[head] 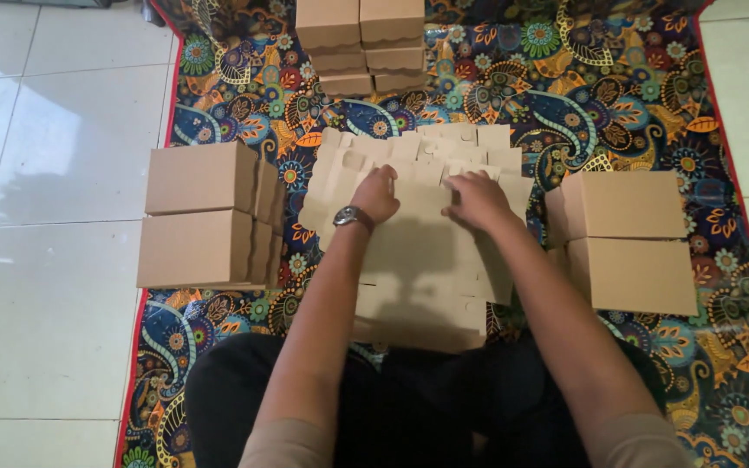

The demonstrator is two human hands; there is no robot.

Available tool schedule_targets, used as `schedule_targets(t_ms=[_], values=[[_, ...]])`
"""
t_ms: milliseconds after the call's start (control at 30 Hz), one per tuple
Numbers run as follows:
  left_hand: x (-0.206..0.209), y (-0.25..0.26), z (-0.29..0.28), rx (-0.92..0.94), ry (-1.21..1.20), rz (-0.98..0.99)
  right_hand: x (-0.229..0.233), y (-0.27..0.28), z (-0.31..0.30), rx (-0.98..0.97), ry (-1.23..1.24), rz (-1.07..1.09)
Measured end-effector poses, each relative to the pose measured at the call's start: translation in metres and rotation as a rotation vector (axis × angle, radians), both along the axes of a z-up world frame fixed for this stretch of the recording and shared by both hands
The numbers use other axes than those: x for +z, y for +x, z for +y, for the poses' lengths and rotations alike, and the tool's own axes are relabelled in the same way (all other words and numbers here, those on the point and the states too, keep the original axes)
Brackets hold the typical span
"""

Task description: The person is folding flat cardboard templates into small boxes and stacking them on the floor.

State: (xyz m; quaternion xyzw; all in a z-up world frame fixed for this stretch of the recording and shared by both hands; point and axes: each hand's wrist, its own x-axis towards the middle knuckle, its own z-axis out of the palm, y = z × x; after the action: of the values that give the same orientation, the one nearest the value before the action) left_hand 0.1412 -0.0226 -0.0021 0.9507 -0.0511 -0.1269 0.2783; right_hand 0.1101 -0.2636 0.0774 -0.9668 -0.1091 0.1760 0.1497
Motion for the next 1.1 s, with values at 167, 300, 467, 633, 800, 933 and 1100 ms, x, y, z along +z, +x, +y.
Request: schedule_targets(t_ms=[167, 300, 467, 633, 800, 933, 1100], values=[[0.046, -0.016, -0.001, -0.014, -0.135, 0.023, -0.018, 0.014, -0.008, 0.121, -0.105, -0.253], [0.068, -0.022, 0.008, -0.018, -0.153, -0.009, 0.001, 0.006, -0.013, 0.012, 0.025, -0.202], [0.049, -0.013, 0.028, -0.213, 0.108, -0.129, 0.008, -0.005, -0.015, 0.127, 0.335, -0.223], [0.043, -0.03, 0.045, -0.645, 0.421, -0.71, -0.008, -0.019, -0.019, 0.398, 0.2, -0.484], [0.023, -0.055, 0.041, -0.7, 0.423, -1.142, -0.047, -0.044, -0.019, 0.649, 0.07, -0.764], [-0.026, -0.058, 0.031, -0.649, 0.536, -1.126, -0.067, -0.045, -0.025, 0.66, -0.172, -0.913], [-0.057, -0.064, 0.021, -0.57, 0.64, -0.972, -0.081, -0.045, -0.015, 0.592, -0.278, -0.72]])
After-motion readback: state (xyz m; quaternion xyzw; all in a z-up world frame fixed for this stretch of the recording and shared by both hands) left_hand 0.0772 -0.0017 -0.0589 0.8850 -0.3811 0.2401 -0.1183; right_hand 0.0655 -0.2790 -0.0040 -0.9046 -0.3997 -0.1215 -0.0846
